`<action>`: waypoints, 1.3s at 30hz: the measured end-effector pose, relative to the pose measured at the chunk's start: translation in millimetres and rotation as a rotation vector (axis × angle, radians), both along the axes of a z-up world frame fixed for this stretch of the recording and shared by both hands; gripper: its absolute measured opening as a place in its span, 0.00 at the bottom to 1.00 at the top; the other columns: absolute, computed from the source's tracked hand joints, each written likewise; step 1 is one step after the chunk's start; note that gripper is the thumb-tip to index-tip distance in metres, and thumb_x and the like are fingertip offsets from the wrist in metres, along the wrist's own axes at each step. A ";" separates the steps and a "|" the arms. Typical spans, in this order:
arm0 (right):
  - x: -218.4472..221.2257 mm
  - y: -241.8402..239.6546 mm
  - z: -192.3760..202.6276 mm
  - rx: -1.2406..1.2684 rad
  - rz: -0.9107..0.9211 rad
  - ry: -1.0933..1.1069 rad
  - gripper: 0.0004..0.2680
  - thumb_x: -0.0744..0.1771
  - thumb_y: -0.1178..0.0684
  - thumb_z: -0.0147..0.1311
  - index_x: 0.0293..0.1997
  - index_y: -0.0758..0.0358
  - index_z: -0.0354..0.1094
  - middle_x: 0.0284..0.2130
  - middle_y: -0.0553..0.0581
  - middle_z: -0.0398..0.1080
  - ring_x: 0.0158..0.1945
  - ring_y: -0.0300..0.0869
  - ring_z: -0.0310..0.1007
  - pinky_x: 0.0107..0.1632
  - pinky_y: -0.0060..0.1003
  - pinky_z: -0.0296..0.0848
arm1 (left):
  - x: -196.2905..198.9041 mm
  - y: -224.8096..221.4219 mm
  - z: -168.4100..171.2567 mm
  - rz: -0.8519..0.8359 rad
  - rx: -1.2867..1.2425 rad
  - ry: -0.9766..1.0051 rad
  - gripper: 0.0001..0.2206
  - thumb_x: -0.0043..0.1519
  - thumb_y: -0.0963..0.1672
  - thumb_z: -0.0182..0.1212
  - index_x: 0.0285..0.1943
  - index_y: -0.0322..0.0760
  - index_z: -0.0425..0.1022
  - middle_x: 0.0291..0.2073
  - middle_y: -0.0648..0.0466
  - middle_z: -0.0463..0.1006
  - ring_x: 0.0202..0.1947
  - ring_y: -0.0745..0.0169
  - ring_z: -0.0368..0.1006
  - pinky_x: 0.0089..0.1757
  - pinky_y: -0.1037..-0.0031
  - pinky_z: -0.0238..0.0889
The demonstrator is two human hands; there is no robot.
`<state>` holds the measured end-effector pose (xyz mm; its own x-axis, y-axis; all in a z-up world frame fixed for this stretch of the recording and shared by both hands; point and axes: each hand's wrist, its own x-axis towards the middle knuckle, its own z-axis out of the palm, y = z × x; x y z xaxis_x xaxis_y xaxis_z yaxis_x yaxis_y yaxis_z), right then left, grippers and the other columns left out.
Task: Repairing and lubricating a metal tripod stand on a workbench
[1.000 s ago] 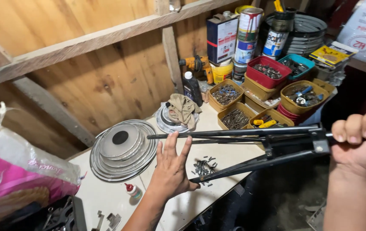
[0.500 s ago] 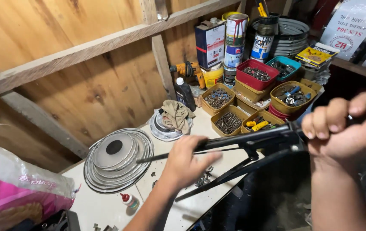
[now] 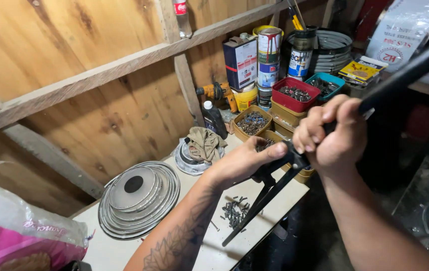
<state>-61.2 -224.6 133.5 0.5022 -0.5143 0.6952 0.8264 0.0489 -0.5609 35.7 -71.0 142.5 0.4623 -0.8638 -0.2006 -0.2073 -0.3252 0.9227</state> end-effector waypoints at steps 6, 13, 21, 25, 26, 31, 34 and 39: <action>12.5 3.5 -1.4 -0.087 -0.012 0.008 0.17 0.70 0.30 0.39 0.35 0.52 0.53 0.10 0.48 0.49 0.07 0.37 0.54 0.11 0.31 0.60 | -6.2 -20.6 -23.1 -0.036 -0.122 0.147 0.54 0.49 0.69 0.55 0.65 0.16 0.64 0.48 0.25 0.72 0.45 0.40 0.77 0.33 0.65 0.77; 12.7 12.9 21.1 -0.173 -0.020 -0.001 0.19 0.70 0.30 0.39 0.35 0.57 0.54 0.09 0.53 0.52 0.08 0.41 0.59 0.11 0.35 0.64 | -4.4 -14.9 -21.1 0.013 -0.291 0.281 0.48 0.49 0.65 0.64 0.57 0.15 0.68 0.37 0.37 0.72 0.35 0.49 0.76 0.29 0.69 0.74; 23.0 16.1 33.5 -0.268 -0.068 -0.014 0.21 0.71 0.31 0.38 0.35 0.62 0.56 0.13 0.60 0.59 0.13 0.47 0.69 0.16 0.38 0.71 | -6.8 -10.1 -28.9 0.112 -0.420 0.341 0.43 0.50 0.62 0.68 0.54 0.17 0.71 0.33 0.39 0.72 0.32 0.50 0.76 0.28 0.67 0.75; 23.3 21.2 33.9 -0.314 -0.064 -0.035 0.21 0.72 0.33 0.38 0.33 0.65 0.56 0.13 0.60 0.58 0.13 0.48 0.69 0.15 0.40 0.72 | -3.1 -10.8 -41.2 0.173 -0.471 0.342 0.42 0.50 0.61 0.70 0.55 0.18 0.68 0.34 0.38 0.71 0.34 0.47 0.75 0.30 0.64 0.76; 23.5 20.7 32.1 -0.313 -0.064 -0.036 0.21 0.72 0.33 0.38 0.33 0.65 0.56 0.13 0.60 0.58 0.13 0.48 0.69 0.15 0.40 0.72 | -3.1 -11.9 -44.0 0.173 -0.470 0.342 0.42 0.50 0.61 0.70 0.55 0.18 0.68 0.34 0.38 0.71 0.34 0.47 0.75 0.30 0.64 0.76; 21.3 26.0 34.1 -0.321 -0.026 -0.055 0.21 0.71 0.34 0.41 0.33 0.66 0.57 0.13 0.59 0.59 0.14 0.47 0.69 0.16 0.41 0.73 | -2.5 -14.9 -57.4 0.188 -0.560 0.357 0.39 0.51 0.60 0.72 0.51 0.20 0.69 0.31 0.41 0.70 0.32 0.51 0.75 0.30 0.66 0.75; 19.3 29.9 38.4 -0.329 -0.018 -0.013 0.21 0.71 0.33 0.41 0.33 0.65 0.58 0.13 0.59 0.59 0.14 0.46 0.68 0.15 0.39 0.72 | -5.5 -8.5 -52.5 0.192 -0.548 0.363 0.40 0.51 0.61 0.71 0.52 0.20 0.68 0.32 0.41 0.70 0.34 0.52 0.74 0.33 0.66 0.75; 19.7 21.6 49.4 -0.361 0.002 -0.005 0.23 0.71 0.30 0.39 0.32 0.65 0.56 0.11 0.58 0.56 0.11 0.45 0.65 0.14 0.37 0.68 | 2.7 1.8 -62.0 0.124 -0.568 0.318 0.40 0.57 0.61 0.65 0.61 0.20 0.66 0.42 0.39 0.70 0.44 0.51 0.69 0.45 0.60 0.70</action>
